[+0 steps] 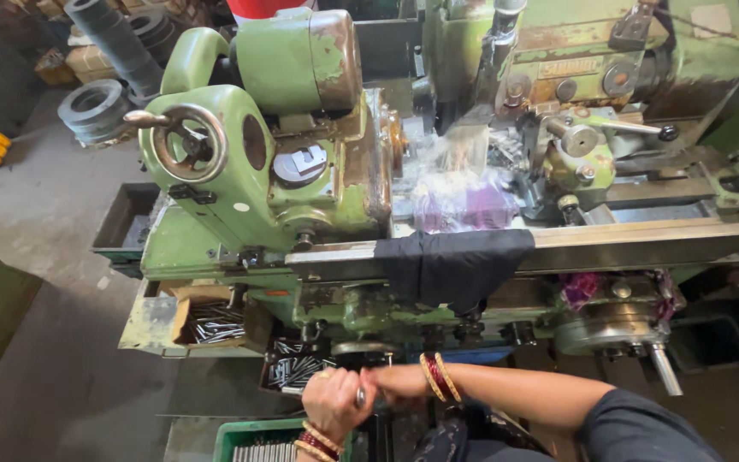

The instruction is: The person repeatedly picks metal rods from a green crate, inserts them into a green metal turning machine, operates the machine with a lever, and removes the processed rods. The person places the finished rods into a separate container on the machine.

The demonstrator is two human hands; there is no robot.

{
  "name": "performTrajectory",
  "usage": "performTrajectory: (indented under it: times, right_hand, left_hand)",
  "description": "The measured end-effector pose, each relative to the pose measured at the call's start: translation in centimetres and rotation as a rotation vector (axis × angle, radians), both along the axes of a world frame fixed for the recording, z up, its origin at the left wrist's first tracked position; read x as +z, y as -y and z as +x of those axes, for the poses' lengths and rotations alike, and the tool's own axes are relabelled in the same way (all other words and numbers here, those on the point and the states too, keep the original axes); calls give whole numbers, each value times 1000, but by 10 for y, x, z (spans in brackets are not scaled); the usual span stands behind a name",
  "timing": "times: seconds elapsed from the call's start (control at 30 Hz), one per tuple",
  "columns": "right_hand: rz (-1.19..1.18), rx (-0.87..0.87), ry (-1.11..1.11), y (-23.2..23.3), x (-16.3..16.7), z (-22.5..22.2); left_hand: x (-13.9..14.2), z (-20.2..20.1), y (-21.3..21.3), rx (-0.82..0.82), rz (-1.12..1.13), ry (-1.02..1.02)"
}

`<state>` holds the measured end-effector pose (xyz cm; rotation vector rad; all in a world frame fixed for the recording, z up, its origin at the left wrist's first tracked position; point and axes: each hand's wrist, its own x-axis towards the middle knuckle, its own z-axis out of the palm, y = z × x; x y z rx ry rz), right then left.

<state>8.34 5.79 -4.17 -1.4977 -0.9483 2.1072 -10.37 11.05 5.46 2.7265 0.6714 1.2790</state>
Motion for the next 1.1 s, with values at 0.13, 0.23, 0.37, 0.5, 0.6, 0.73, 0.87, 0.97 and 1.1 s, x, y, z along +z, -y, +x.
performTrajectory:
  times: [0.13,0.23,0.37,0.5,0.6,0.73,0.87,0.97,1.1]
  right_hand:
    - [88,-591,-165,-22,-24,17]
    - [132,-686,-175,-11,-35,48]
    - [207,-830,-104,17,-32,94]
    - [257,-934,-129,38,-23,118]
    - [284,-966,-137,46,-18,116]
    - [298,-929,-145,52,-13,102]
    - [332,-867,-154,64,-6,94]
    - [339,-880,-171,76,-4,95]
    - [301,-933,-148,90,-7,102]
  left_hand:
    - [-30,-2,-5,321,-87,118]
    - [-74,-31,-11,489,-335,153]
    - [-134,-75,-12,680,-739,98]
    - [-162,-88,-5,749,-891,131]
    - [-158,-91,-1,733,-889,167]
    - [-150,-94,5,671,-842,262]
    - [-150,-92,26,606,-713,378]
    - [-153,-92,38,703,-777,283]
    - [-155,-97,42,768,-885,206]
